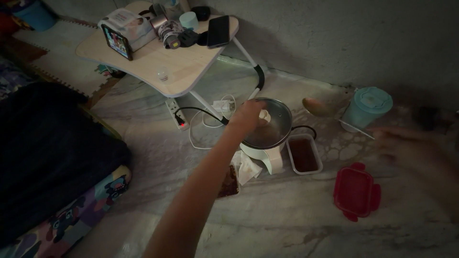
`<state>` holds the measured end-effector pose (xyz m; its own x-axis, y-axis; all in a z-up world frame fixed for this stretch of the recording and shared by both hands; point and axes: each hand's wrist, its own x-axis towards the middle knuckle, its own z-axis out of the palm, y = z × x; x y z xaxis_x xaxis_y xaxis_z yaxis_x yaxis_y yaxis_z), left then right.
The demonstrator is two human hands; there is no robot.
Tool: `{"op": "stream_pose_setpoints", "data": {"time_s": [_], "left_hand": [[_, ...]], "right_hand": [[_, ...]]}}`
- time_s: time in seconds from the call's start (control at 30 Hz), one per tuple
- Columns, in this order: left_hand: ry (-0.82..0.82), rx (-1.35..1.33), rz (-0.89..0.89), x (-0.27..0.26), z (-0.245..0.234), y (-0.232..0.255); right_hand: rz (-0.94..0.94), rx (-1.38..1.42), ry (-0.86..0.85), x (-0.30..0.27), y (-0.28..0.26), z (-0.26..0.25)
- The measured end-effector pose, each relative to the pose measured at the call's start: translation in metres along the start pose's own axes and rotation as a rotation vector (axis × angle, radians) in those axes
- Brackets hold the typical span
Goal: Transferring food from a plastic container to an electric pot and a smaller bowl using a spoon.
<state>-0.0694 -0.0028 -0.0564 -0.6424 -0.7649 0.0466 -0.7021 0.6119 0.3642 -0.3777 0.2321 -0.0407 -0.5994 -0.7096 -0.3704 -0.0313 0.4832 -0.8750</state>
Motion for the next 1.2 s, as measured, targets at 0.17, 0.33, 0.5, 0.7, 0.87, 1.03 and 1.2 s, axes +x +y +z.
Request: {"op": "stream_pose_setpoints", "data": {"time_s": [0.17,0.33,0.5,0.7,0.87,1.03,1.2], "left_hand": [[0.18,-0.006,0.045,-0.037,-0.024,-0.001],[0.419,0.011,0.121,-0.104,-0.024,-0.042],[0.41,0.002,-0.069,-0.175,-0.006,-0.098],[-0.115,0.181,-0.406,-0.248,0.109,-0.257],[-0.284,-0.379,-0.714,-0.266,0.125,-0.277],[-0.151,-0.813,-0.938,-0.269,0.086,-0.229],[-0.065,-0.433,-0.73,-0.264,0.093,-0.226]], "right_hand": [[0.054,-0.118,-0.122,0.006,0.028,0.026],[0.134,-0.184,-0.365,-0.045,0.018,0.104],[-0.508,-0.489,-0.473,-0.047,0.082,0.193],[-1.283,-0.997,-0.523,-0.099,0.036,0.234],[-1.452,-1.279,-0.459,-0.109,0.037,0.251],[-1.532,-1.357,-0.425,-0.122,0.031,0.259],[-1.586,-1.332,-0.425,-0.139,0.014,0.268]]}}
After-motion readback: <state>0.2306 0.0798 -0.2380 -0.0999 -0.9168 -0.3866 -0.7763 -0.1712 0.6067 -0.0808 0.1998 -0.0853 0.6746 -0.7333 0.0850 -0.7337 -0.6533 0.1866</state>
